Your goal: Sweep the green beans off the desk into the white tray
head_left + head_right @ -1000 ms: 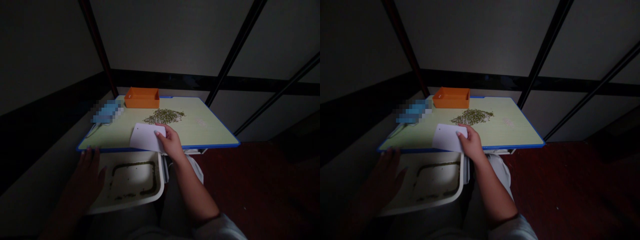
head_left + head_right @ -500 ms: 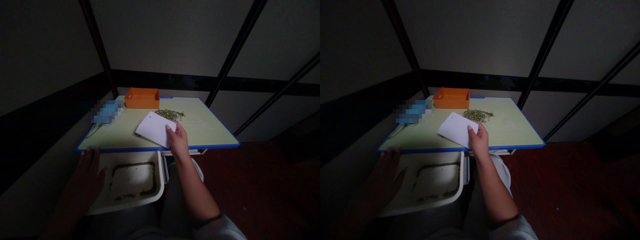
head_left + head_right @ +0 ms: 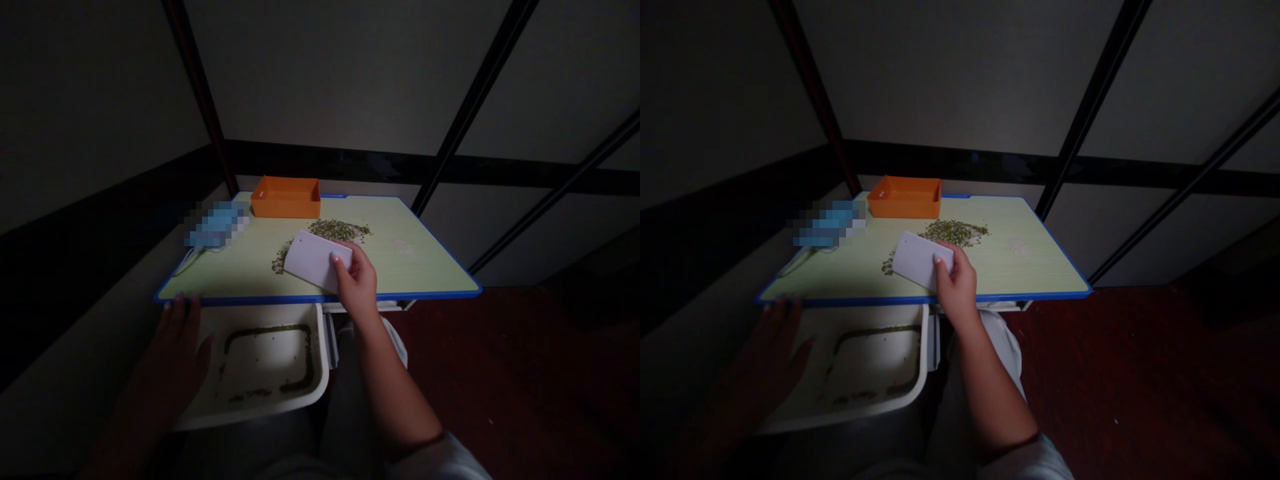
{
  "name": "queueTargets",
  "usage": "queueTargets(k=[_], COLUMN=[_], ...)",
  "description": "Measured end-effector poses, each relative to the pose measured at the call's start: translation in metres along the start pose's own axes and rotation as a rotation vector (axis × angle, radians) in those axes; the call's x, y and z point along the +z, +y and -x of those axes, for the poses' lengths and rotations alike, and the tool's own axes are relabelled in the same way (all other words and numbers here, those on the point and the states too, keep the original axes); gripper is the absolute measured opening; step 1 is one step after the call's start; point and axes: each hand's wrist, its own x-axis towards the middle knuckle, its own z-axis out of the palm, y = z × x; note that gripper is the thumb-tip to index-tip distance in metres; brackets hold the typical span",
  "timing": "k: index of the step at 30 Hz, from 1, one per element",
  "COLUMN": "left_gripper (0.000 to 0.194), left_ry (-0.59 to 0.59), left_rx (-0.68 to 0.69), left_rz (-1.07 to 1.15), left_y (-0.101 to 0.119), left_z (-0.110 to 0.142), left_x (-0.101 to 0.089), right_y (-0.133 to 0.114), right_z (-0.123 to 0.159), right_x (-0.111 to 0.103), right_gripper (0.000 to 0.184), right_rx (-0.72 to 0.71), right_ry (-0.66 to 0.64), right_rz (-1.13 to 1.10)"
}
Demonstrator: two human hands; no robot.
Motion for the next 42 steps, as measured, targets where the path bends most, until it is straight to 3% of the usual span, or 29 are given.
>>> queueTargets(k=[15,29,42], left_gripper=[0.067,0.068,0.067], left_ry=[0.027,0.046,0.053], left_rx=[0.039,0.09,0.076], left_rz=[-0.04,-0.055,-0.071], left_y=[-0.0006,0.0,0.0002], left_z=[0.0009,0.0014,0.002], left_x=[0.0007,-0.0003,-0.0012], right_y=[0.0047,0.0007,-0.0005], right_z=[0.0072,0.0078,0.0091], right_x=[0.0055,0.0086,0.0052], right_gripper=[0.025,0.023,0.024], right_rx=[-0.037,-0.03,-0.076], right_ry=[-0.065,-0.106,-0.062], right_rz=[0.126,0.105,0.172])
